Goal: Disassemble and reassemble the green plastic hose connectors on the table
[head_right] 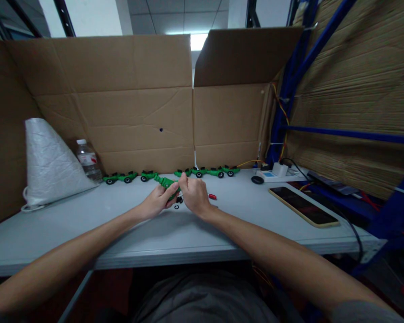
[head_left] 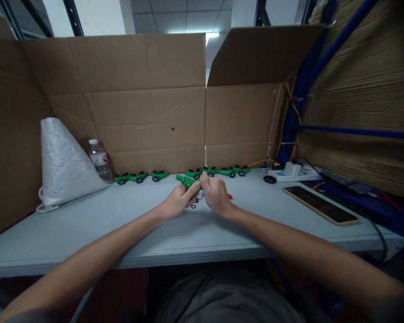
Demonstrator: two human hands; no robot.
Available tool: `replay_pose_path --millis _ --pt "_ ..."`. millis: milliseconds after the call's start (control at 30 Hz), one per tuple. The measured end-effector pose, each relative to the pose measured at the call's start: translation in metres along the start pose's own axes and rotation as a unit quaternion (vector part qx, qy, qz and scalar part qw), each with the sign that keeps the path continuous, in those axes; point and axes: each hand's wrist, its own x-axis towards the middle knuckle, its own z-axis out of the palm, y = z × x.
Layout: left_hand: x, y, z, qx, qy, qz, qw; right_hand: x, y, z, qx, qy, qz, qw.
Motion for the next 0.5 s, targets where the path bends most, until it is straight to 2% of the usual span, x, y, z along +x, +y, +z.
replay_pose_path --millis 133,267,400,500 --pt "-0.003 0.003 0.004 -0.031 0.000 0.006 1.000 -0.004 0.003 -0.001 0.009 0.008 -0.042 0.999" --pt "-0.007 0.011 0.004 -0.051 -0.030 -0.006 0.998 -0.006 0.007 -0.004 0.019 0.010 -0.092 0.996" --pt "-0.006 0.013 -0.002 -0.068 -0.044 -0.004 0.997 -0.006 0.009 -0.007 0.002 -0.005 -0.131 0.991" --pt "-0.003 0.011 -0.009 -0.053 -0.028 0.004 0.998 -0.005 0.007 -0.007 0.000 -0.012 -0.129 0.992"
